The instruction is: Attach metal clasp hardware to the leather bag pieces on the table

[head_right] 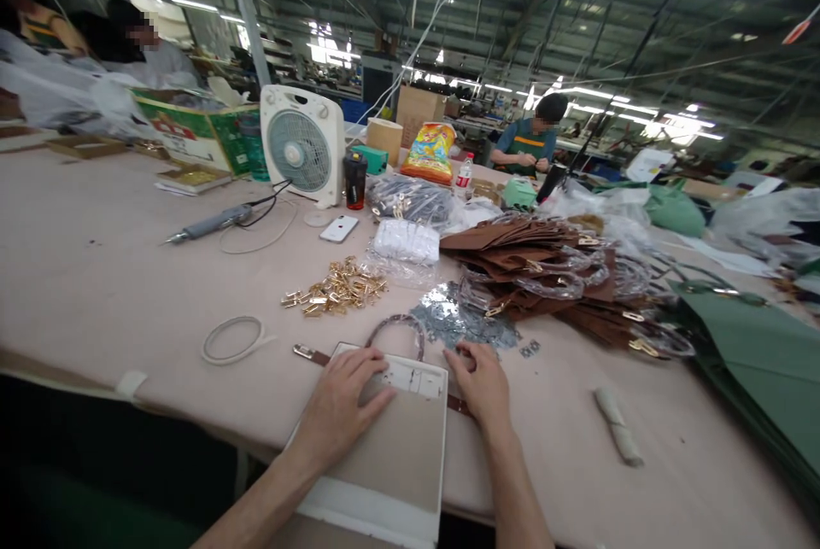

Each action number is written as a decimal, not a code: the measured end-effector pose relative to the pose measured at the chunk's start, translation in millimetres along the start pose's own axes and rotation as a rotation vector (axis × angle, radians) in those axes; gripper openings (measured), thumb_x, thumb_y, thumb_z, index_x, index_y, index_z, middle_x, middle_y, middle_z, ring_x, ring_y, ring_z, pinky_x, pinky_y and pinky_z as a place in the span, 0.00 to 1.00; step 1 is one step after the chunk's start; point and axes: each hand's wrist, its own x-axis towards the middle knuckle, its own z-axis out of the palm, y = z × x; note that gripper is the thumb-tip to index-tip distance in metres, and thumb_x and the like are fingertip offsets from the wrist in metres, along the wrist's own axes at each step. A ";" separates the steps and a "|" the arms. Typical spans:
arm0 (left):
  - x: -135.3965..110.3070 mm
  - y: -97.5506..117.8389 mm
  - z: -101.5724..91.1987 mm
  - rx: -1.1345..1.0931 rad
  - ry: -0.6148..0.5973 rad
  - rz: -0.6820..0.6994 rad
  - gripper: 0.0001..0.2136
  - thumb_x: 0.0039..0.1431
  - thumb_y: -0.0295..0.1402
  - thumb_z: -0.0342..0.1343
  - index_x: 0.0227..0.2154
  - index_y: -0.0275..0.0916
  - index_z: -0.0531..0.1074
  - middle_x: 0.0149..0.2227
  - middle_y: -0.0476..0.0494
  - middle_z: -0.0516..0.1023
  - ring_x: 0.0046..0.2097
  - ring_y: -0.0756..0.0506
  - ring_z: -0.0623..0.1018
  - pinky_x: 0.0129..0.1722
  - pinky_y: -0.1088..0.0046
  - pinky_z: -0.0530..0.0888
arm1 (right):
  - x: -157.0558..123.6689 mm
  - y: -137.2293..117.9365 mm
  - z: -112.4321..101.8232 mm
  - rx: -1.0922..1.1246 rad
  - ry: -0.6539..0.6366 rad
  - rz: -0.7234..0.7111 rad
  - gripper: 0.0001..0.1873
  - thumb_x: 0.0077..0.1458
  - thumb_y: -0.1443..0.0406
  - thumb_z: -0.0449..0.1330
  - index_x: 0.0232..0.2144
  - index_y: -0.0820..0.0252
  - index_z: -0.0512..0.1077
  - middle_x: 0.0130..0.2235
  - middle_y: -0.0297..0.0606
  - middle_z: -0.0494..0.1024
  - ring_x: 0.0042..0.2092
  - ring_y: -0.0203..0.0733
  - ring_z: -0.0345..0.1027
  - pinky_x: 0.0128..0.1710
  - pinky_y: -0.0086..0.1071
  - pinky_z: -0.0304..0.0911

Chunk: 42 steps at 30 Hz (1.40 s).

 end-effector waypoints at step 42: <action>-5.9 -2.3 -0.6 -0.016 0.046 -0.041 0.23 0.58 0.45 0.69 0.55 0.45 0.74 0.58 0.41 0.78 0.62 0.36 0.71 0.66 0.49 0.65 | -28.8 -115.0 15.0 0.359 -0.413 -0.020 0.20 0.58 0.47 0.63 0.35 0.56 0.81 0.31 0.40 0.81 0.31 0.46 0.73 0.30 0.34 0.65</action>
